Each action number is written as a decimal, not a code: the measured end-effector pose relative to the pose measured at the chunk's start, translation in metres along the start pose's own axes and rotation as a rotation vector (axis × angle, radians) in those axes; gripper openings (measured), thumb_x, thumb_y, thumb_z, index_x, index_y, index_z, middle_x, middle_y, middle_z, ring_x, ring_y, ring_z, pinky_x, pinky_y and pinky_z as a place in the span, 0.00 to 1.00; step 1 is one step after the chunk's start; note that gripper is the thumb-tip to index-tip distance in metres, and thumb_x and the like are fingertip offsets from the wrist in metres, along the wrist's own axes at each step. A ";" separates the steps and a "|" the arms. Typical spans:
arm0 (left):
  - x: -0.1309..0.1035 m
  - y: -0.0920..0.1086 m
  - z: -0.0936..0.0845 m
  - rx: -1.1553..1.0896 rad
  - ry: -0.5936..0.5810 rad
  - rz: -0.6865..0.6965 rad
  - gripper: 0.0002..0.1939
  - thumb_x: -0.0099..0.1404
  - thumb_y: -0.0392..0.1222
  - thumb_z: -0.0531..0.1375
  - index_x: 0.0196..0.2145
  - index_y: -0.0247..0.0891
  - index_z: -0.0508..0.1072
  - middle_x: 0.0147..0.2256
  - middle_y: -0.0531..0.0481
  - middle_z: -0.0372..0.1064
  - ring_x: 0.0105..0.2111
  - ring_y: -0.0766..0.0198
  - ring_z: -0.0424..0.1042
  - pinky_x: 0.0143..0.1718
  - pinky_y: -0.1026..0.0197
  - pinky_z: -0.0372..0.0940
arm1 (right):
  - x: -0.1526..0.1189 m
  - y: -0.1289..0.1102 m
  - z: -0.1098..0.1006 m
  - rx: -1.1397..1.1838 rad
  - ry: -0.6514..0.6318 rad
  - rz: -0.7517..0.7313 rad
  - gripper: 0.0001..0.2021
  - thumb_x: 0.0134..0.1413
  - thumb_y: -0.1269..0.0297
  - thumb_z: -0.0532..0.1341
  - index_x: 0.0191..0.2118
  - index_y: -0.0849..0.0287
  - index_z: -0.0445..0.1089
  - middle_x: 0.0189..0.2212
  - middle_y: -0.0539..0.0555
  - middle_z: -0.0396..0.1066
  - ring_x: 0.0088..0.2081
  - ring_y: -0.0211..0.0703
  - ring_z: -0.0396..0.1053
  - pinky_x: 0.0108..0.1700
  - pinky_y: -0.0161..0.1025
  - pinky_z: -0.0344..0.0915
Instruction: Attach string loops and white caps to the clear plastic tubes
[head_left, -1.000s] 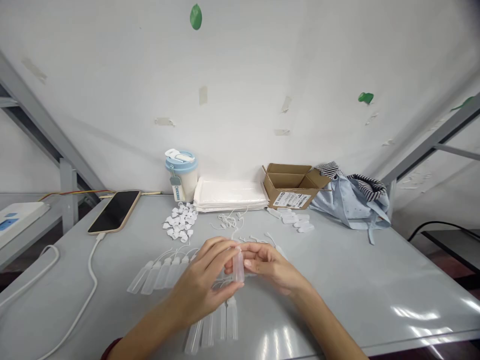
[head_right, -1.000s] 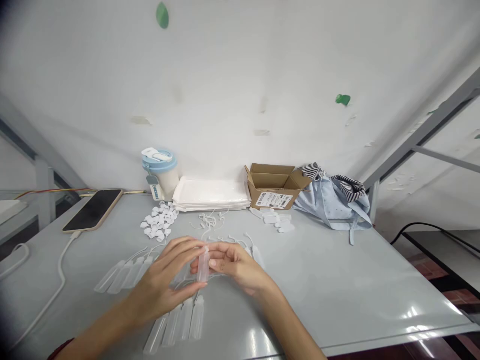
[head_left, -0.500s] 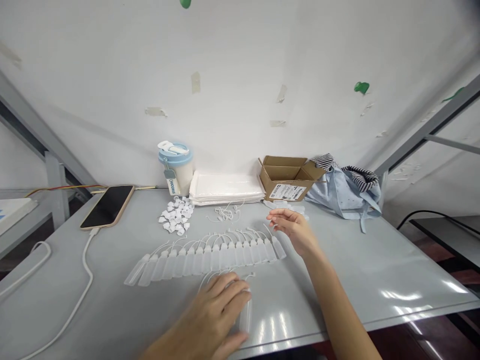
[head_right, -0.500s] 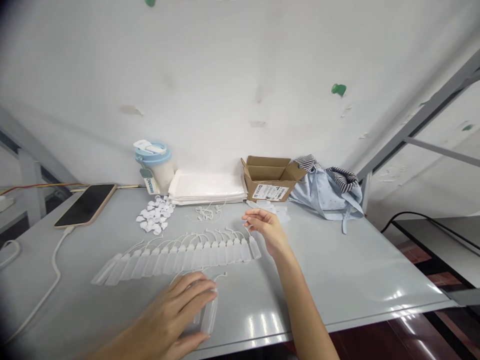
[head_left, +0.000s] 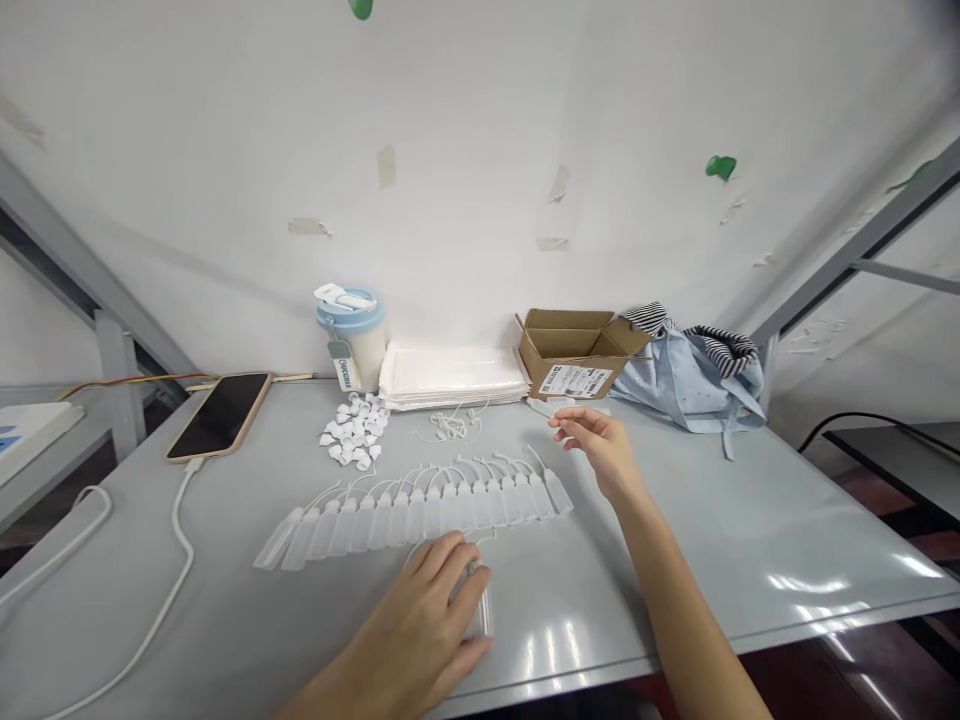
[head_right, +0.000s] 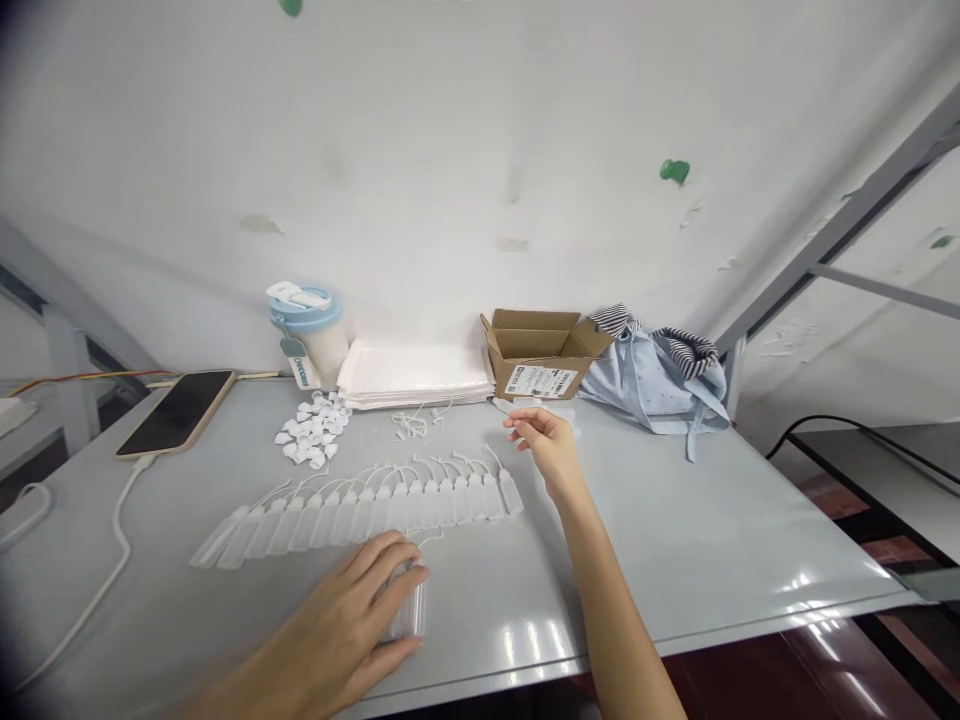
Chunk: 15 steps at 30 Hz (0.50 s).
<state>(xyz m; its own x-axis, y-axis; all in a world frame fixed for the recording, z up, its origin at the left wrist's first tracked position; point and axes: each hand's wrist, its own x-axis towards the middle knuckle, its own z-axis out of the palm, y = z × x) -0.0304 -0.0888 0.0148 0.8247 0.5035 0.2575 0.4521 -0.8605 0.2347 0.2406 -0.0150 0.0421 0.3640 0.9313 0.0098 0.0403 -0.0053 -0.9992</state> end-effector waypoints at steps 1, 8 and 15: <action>-0.001 0.000 0.002 0.004 0.006 -0.011 0.21 0.59 0.40 0.63 0.49 0.34 0.65 0.47 0.39 0.66 0.50 0.46 0.62 0.47 0.46 0.66 | 0.001 0.000 -0.001 -0.005 0.011 -0.005 0.07 0.38 0.64 0.63 0.28 0.59 0.72 0.27 0.52 0.74 0.25 0.38 0.67 0.29 0.36 0.61; -0.008 -0.002 0.010 0.008 0.054 -0.037 0.20 0.62 0.40 0.60 0.51 0.35 0.64 0.48 0.39 0.65 0.52 0.46 0.61 0.47 0.46 0.67 | 0.003 0.002 -0.004 -0.043 0.035 -0.028 0.08 0.39 0.63 0.62 0.29 0.60 0.72 0.27 0.53 0.75 0.25 0.38 0.68 0.28 0.36 0.61; -0.011 0.000 0.008 0.003 0.017 -0.034 0.21 0.62 0.43 0.60 0.52 0.36 0.63 0.50 0.39 0.64 0.53 0.46 0.61 0.50 0.45 0.65 | 0.005 0.006 -0.007 -0.099 0.040 -0.061 0.08 0.40 0.63 0.61 0.30 0.59 0.72 0.28 0.54 0.75 0.25 0.39 0.68 0.28 0.37 0.62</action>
<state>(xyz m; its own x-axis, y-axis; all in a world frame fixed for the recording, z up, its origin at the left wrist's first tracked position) -0.0367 -0.0947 0.0041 0.8027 0.5338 0.2658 0.4809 -0.8431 0.2407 0.2493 -0.0129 0.0369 0.3950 0.9157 0.0742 0.1541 0.0135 -0.9880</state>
